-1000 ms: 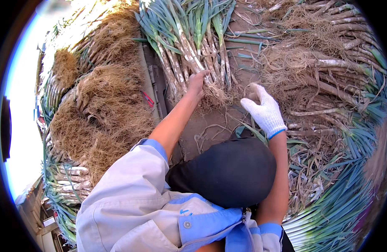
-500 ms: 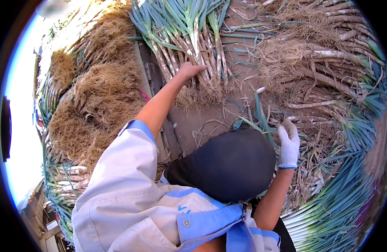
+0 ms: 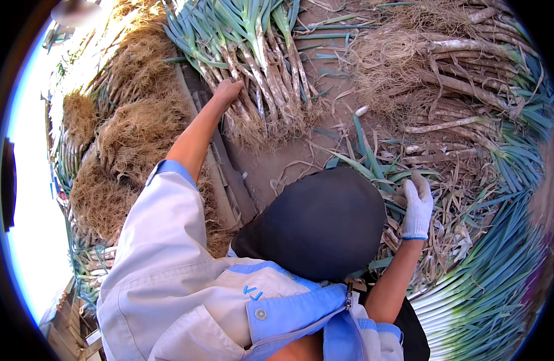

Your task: The person sits on the ground and cleans green onions by hand, removing outer layers and roots. They then gather the cleaned onions into a bundle and tie them together with a rubber band.

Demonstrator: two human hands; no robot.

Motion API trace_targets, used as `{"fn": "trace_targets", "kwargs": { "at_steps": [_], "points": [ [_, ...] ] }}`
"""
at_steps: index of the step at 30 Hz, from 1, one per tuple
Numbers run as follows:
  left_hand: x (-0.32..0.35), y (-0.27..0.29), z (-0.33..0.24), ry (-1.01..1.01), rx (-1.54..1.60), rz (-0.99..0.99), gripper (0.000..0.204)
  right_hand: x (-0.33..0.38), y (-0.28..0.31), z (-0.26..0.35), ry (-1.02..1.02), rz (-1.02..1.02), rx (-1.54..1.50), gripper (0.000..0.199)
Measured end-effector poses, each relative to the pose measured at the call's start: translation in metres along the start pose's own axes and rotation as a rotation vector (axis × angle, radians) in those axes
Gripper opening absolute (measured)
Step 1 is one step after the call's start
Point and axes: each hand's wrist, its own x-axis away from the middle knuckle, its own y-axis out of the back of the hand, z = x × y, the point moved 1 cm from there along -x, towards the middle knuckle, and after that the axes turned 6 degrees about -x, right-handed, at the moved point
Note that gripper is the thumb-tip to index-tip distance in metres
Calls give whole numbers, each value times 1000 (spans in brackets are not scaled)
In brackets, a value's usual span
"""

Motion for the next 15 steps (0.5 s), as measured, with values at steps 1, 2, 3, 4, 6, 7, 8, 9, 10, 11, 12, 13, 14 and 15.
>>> {"fn": "trace_targets", "kwargs": {
  "at_steps": [1, 2, 3, 4, 6, 7, 8, 9, 10, 11, 12, 13, 14, 15],
  "points": [
    [3, -4, -15, -41, -64, 33, 54, 0, 3, -2, 3, -17, -5, 49],
    [14, -12, -44, -90, -120, 75, 59, 0, 10, -2, 10, -45, -4, 49],
    [22, -9, -60, -131, -186, 100, 65, 1, 12, -2, 15, -56, -13, 49],
    [25, -2, -63, -251, -331, 55, 76, 2, 10, 0, 14, -48, -10, 49],
    [45, 0, -111, -224, -428, -12, 77, 5, 25, 2, 5, -93, 12, 49],
    [62, 8, -137, -197, -443, -147, 78, 6, 31, 2, 16, -109, -48, 47],
    [60, 7, -149, -246, -461, -292, 78, 3, 37, 0, 37, -108, -45, 46],
    [71, -1, -175, -283, -535, -266, 76, 1, 54, -3, 51, -155, -20, 45],
    [67, -4, -167, -382, -488, -276, 72, 2, 46, 1, 55, -141, -3, 43],
    [57, -5, -146, -358, -497, -86, 69, 1, 30, 6, 60, -140, 38, 40],
    [52, -13, -128, -456, -385, -35, 68, -1, 27, 7, 75, -123, 47, 38],
    [33, -16, -105, -348, -455, -44, 68, -5, 22, 9, 77, -126, -21, 36],
    [37, -30, -112, -435, -331, -120, 70, -12, 39, 1, 130, -182, 47, 36],
    [28, -29, -102, -428, -318, -111, 71, -15, 41, -1, 162, -213, 13, 35]
  ]
}}
